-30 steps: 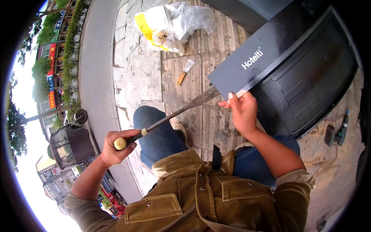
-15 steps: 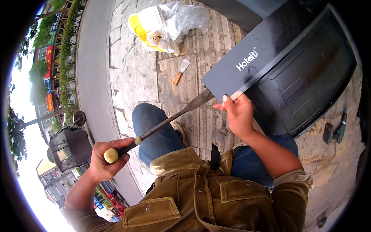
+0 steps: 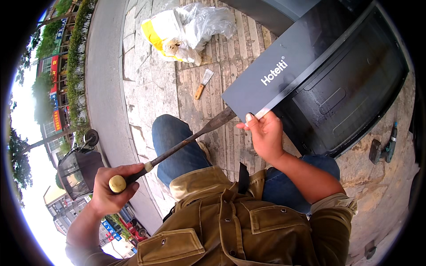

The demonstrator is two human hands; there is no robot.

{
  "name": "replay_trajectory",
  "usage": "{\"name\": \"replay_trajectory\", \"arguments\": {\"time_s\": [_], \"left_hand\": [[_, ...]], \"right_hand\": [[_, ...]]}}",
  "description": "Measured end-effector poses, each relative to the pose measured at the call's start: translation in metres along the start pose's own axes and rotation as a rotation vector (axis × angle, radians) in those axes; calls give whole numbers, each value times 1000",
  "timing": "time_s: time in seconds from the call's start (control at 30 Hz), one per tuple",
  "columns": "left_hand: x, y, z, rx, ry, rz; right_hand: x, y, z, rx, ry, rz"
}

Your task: The person uses a hammer and a pry bar to remove a black plastic trim piece from a gray metal cabinet frame. They then flip the cabinet over and attach a metal mounting bracket to the back of the unit.

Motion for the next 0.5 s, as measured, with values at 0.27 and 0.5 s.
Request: {"name": "replay_trajectory", "arguments": {"time_s": [0.27,0.5], "left_hand": [[-18,1,9,17,-21,54],[-27,-2,17,36,-22,57]], "right_hand": [[2,0,-1,-2,-6,-16],[2,0,-1,0,22,-21]]}}
Point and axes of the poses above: each hand's wrist, its own y-axis away from the middle knuckle, its own z-axis out of the back of the hand, x = y × z, the point moved 1 cm from there along -y, towards the middle knuckle, and after that the axes turned 14 degrees about -y, right-handed, at the moved point
